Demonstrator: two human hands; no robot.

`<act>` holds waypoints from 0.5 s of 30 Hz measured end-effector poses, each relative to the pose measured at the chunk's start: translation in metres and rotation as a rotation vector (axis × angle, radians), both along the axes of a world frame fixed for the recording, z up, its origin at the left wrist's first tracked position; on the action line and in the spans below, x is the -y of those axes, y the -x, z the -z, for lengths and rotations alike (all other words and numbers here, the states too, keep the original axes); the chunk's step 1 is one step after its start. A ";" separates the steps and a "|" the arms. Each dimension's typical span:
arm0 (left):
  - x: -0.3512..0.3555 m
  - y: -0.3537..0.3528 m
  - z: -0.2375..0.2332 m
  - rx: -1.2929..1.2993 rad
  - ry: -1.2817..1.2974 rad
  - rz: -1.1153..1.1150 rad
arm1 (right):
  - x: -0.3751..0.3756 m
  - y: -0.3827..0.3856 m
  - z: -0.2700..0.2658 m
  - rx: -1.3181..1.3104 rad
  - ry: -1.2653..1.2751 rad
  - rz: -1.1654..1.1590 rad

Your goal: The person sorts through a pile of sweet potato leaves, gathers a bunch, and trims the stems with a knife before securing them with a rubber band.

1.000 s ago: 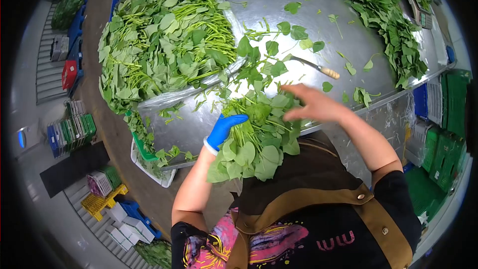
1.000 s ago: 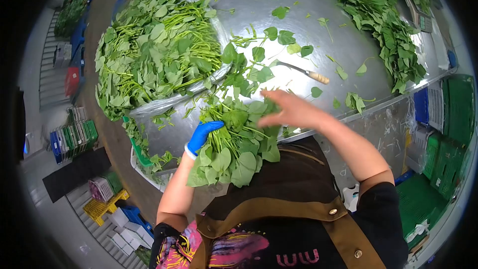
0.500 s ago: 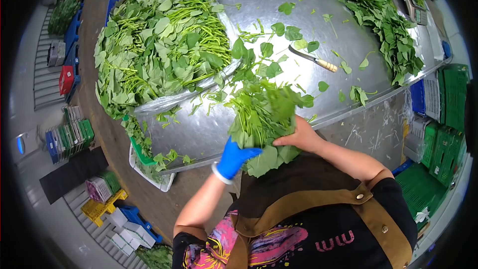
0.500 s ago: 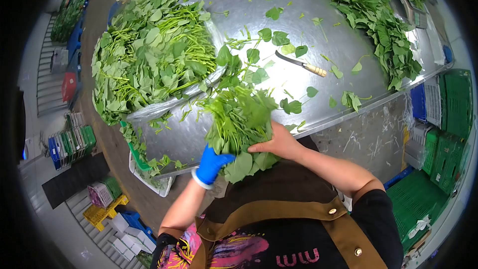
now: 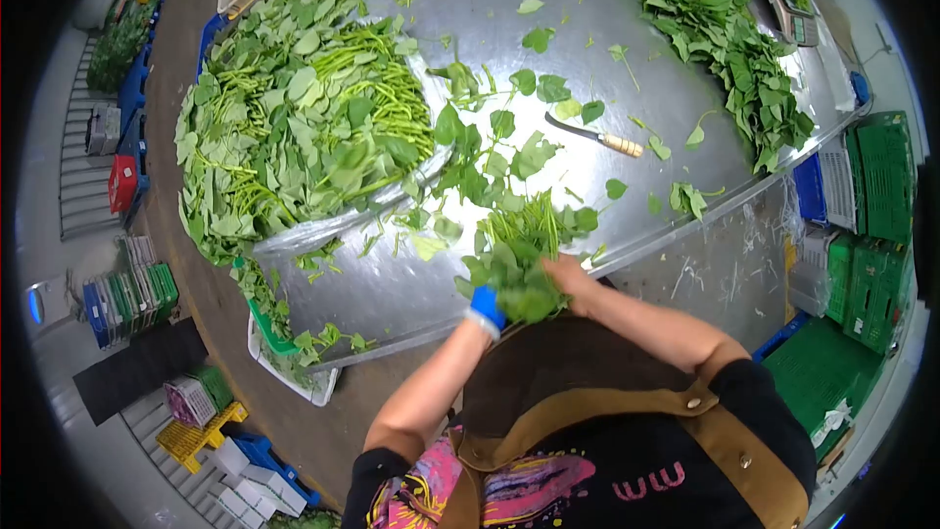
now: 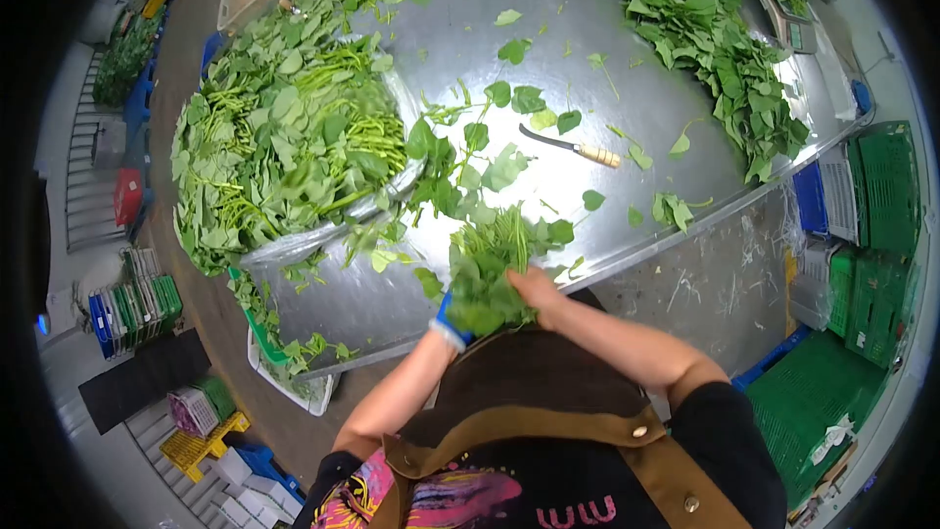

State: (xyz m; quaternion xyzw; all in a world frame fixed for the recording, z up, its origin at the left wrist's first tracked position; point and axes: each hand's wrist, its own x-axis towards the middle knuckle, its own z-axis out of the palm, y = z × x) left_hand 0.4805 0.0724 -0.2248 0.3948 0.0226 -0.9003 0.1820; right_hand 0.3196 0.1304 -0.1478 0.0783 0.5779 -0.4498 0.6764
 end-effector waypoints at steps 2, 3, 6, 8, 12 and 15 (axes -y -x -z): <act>0.020 0.011 -0.093 0.206 0.459 0.240 | -0.001 0.007 -0.015 -0.133 0.158 -0.138; 0.018 0.010 -0.093 0.242 0.399 0.266 | 0.008 0.015 -0.049 -0.151 0.132 -0.186; 0.018 0.000 -0.012 0.155 0.103 0.231 | 0.006 0.012 -0.016 -0.061 0.044 -0.164; 0.018 0.013 -0.023 0.349 0.244 0.132 | 0.005 0.012 0.013 -0.075 0.005 -0.206; 0.075 0.038 -0.132 0.451 0.680 0.396 | 0.031 0.051 -0.043 -0.162 0.367 -0.362; 0.097 0.053 -0.149 0.454 1.168 0.398 | 0.050 0.086 -0.020 -0.616 0.375 -0.571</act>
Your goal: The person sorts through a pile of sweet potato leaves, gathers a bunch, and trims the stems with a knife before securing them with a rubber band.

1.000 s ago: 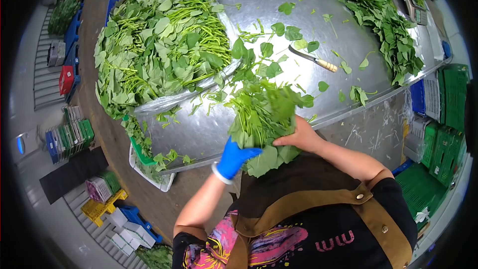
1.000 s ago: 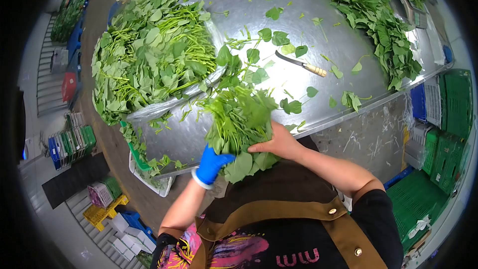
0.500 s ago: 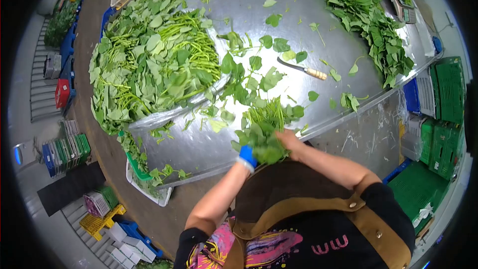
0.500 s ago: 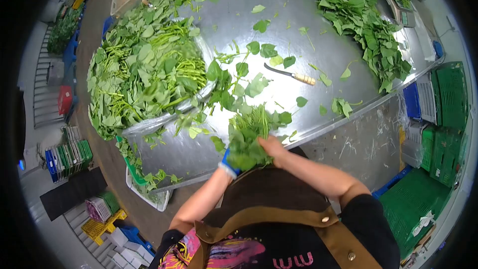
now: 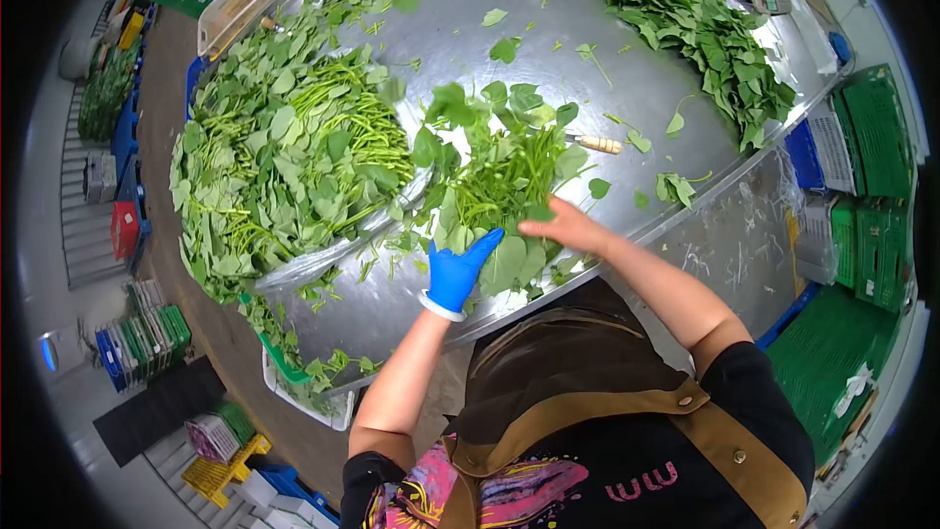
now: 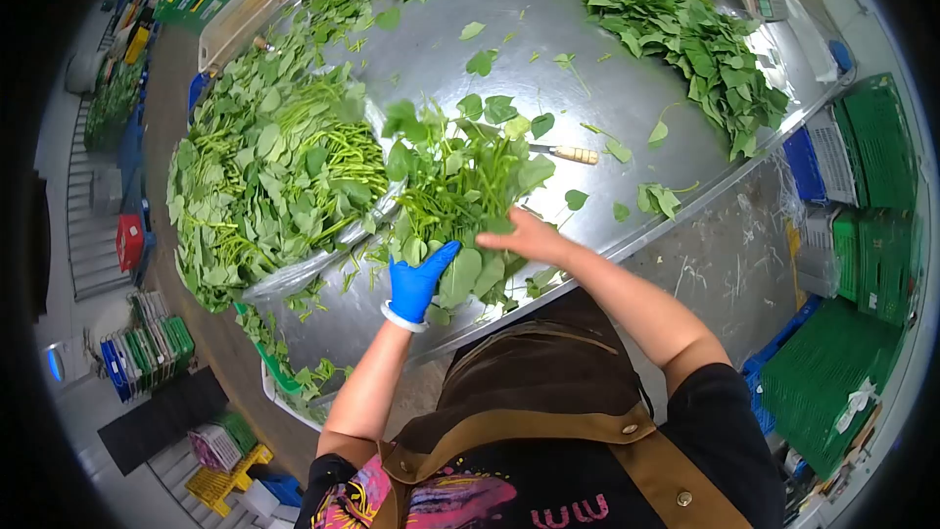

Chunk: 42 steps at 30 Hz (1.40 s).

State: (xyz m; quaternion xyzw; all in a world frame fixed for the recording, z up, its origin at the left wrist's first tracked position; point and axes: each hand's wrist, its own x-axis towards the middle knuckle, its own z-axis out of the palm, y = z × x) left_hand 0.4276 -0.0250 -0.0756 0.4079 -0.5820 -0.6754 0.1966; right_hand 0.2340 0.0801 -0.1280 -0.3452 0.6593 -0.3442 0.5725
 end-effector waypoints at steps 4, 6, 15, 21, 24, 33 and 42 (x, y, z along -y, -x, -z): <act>0.029 0.021 0.002 0.048 0.557 0.067 | 0.005 0.049 -0.013 -0.608 0.099 0.142; 0.036 0.023 0.007 0.170 0.818 0.121 | -0.003 0.062 -0.034 -0.947 0.043 0.163; 0.025 0.009 0.026 0.260 0.932 0.406 | -0.008 0.004 -0.045 -0.900 0.355 -0.218; 0.032 -0.030 0.018 0.244 0.924 -0.043 | -0.001 0.026 -0.056 0.164 0.040 0.324; 0.021 -0.049 0.026 0.312 0.492 0.051 | 0.002 0.025 -0.047 -0.099 -0.003 0.245; -0.016 -0.016 -0.010 -0.298 -0.479 -0.148 | 0.022 -0.052 -0.075 0.259 0.151 0.340; -0.011 -0.036 -0.020 -0.150 -0.363 -0.214 | 0.024 -0.067 -0.079 0.398 -0.018 0.177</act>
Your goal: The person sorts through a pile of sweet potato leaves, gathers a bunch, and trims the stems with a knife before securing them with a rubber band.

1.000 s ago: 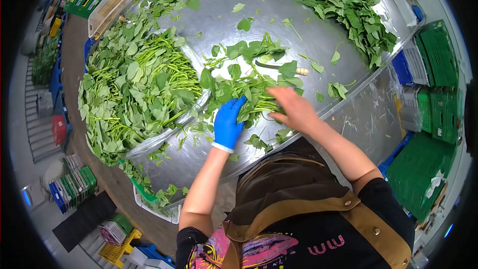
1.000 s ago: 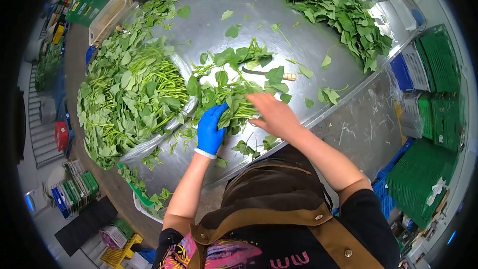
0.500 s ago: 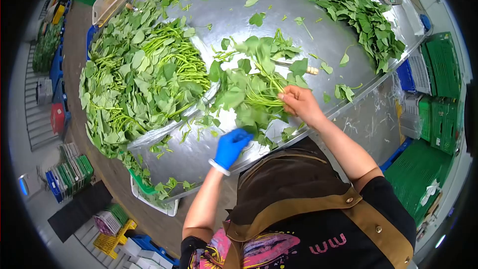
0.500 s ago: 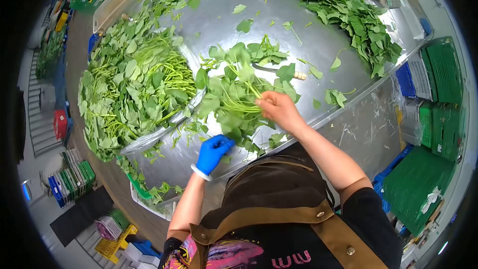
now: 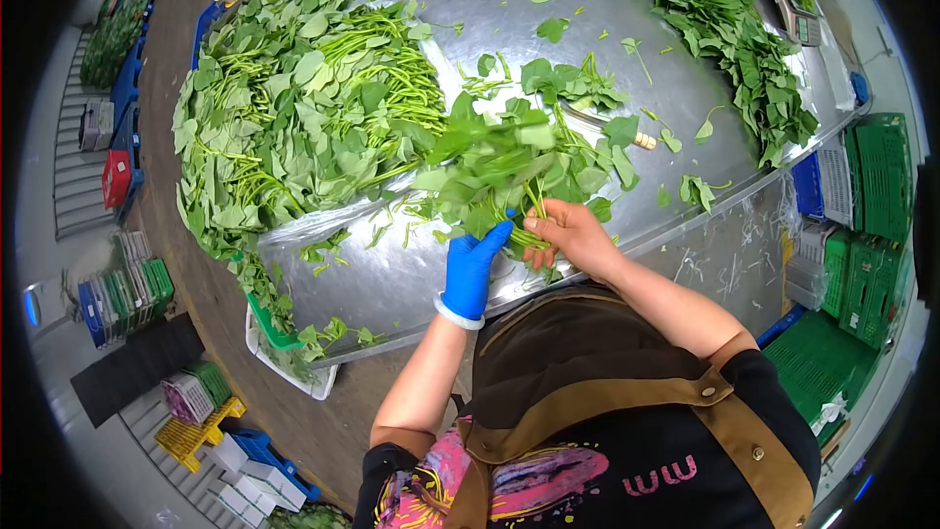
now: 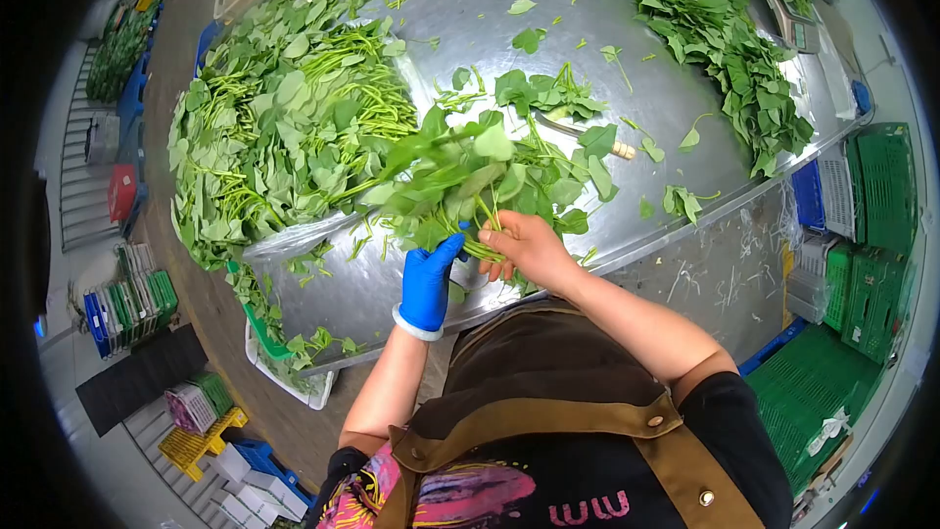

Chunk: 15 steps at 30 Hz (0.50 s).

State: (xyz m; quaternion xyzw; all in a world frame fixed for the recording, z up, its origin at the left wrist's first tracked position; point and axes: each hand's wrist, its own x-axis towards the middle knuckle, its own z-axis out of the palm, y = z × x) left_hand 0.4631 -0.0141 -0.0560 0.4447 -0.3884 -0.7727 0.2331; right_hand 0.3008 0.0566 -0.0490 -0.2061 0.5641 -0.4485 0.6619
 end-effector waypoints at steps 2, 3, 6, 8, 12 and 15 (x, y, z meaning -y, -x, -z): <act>-0.003 -0.003 -0.006 -0.045 -0.009 -0.005 | -0.001 -0.004 0.007 0.005 -0.005 0.077; -0.006 -0.008 -0.003 -0.052 0.008 -0.055 | 0.000 -0.006 0.007 0.023 -0.001 0.152; -0.001 -0.028 0.014 -0.307 -0.025 -0.331 | 0.004 -0.002 0.014 0.044 -0.011 0.373; 0.016 -0.053 0.014 -0.414 0.139 -0.448 | 0.005 0.017 0.032 0.025 -0.053 0.522; 0.034 -0.081 0.002 -0.297 -0.237 -0.483 | -0.003 0.012 0.007 -0.043 0.047 0.145; 0.027 -0.081 0.018 0.039 -0.180 -0.070 | -0.003 -0.003 -0.001 -0.140 0.046 -0.033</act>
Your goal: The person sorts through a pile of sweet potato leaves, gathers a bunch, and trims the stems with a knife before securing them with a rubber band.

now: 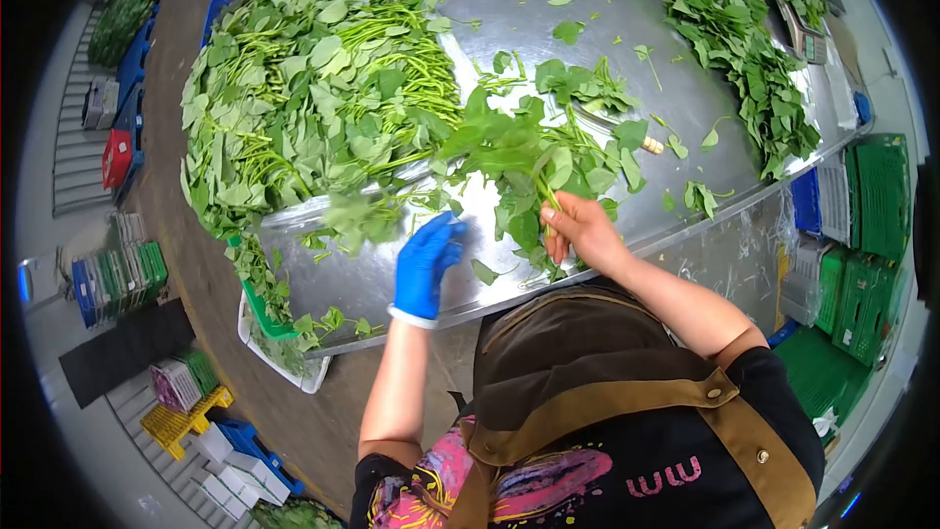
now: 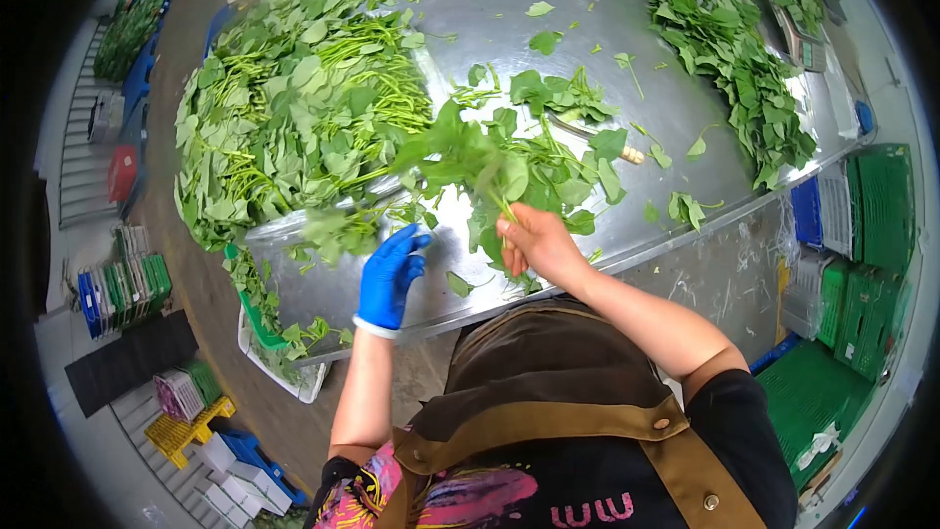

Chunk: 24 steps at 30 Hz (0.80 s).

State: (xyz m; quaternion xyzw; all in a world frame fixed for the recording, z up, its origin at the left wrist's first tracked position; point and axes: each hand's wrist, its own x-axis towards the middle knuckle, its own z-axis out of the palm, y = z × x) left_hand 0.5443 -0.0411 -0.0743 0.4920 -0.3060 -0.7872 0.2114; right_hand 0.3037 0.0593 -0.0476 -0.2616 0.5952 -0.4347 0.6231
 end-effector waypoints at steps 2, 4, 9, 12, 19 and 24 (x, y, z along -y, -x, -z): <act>-0.009 0.023 -0.014 -0.035 0.185 -0.036 | -0.002 -0.011 0.001 -0.072 -0.022 -0.124; -0.011 0.032 -0.009 -0.118 0.259 -0.062 | -0.002 -0.020 -0.005 -0.137 -0.035 -0.266; -0.020 0.036 -0.011 0.042 0.192 -0.061 | 0.001 -0.032 0.005 0.052 0.070 -0.288; -0.039 0.048 -0.016 0.154 0.358 -0.122 | 0.014 -0.034 0.012 0.091 0.021 -0.188; -0.013 0.015 0.003 0.127 0.252 -0.673 | 0.003 -0.020 0.036 0.102 0.033 0.292; 0.007 -0.016 -0.009 0.089 0.384 -0.651 | 0.011 -0.011 0.010 -0.692 0.055 -0.438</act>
